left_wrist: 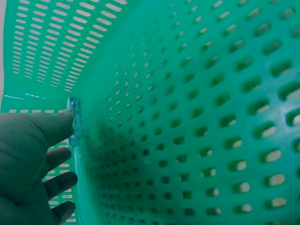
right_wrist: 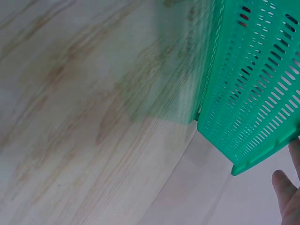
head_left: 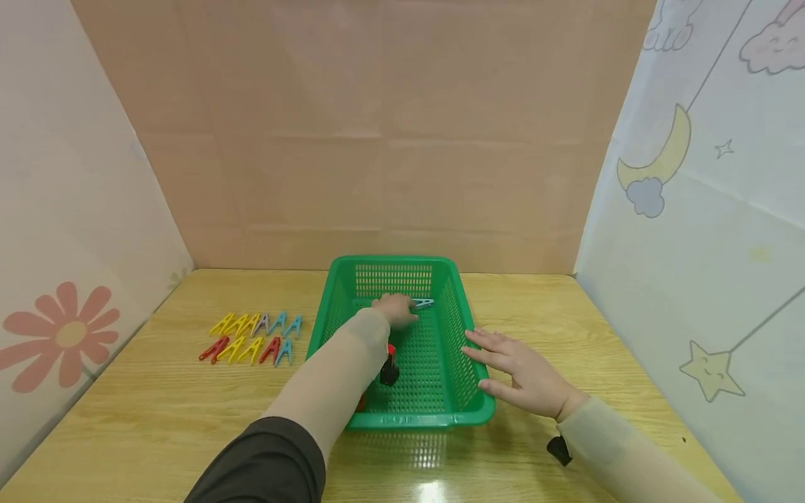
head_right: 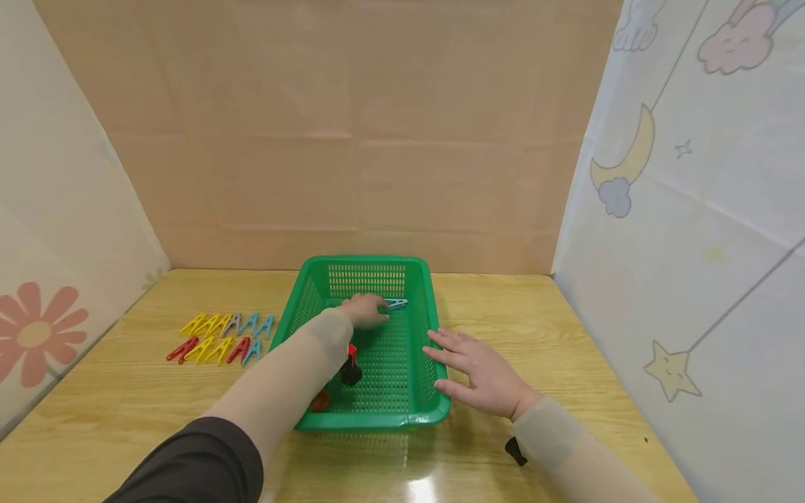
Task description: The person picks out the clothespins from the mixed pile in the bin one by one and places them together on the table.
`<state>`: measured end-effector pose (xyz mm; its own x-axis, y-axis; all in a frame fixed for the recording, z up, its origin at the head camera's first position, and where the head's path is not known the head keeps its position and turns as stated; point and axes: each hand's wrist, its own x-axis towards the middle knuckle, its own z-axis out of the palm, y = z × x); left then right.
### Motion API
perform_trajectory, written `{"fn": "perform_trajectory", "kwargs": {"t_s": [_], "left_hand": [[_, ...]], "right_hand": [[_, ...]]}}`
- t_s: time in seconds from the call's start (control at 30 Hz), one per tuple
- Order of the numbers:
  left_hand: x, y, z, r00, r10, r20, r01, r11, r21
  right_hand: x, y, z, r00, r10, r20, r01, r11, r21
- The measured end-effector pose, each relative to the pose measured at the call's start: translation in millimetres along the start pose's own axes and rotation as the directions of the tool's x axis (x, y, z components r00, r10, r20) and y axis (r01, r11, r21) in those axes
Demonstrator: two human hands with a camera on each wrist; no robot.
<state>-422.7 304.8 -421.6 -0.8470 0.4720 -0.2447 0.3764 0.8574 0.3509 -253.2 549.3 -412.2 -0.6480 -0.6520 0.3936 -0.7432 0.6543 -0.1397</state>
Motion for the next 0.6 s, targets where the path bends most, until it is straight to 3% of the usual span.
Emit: {"fn": "perform_trajectory", "kwargs": {"t_s": [0.17, 0.3, 0.6], "left_hand": [[-7.8, 4.7, 0.3, 0.999, 0.021, 0.045, -0.021, 1.0, 0.008], [3.3, 0.4, 3.0, 0.998, 0.01, 0.054, -0.011, 1.0, 0.022], [11.2, -3.7, 2.2, 0.993, -0.05, -0.106, 0.049, 0.999, -0.013]], "right_hand": [[-0.3, 0.1, 0.0, 1.0, 0.009, 0.003, -0.009, 1.0, 0.004], [0.3, -0.7, -0.4, 1.0, 0.011, 0.007, -0.011, 1.0, 0.004], [0.6, 0.4, -0.8, 1.0, 0.003, -0.001, -0.003, 1.0, 0.002]]}}
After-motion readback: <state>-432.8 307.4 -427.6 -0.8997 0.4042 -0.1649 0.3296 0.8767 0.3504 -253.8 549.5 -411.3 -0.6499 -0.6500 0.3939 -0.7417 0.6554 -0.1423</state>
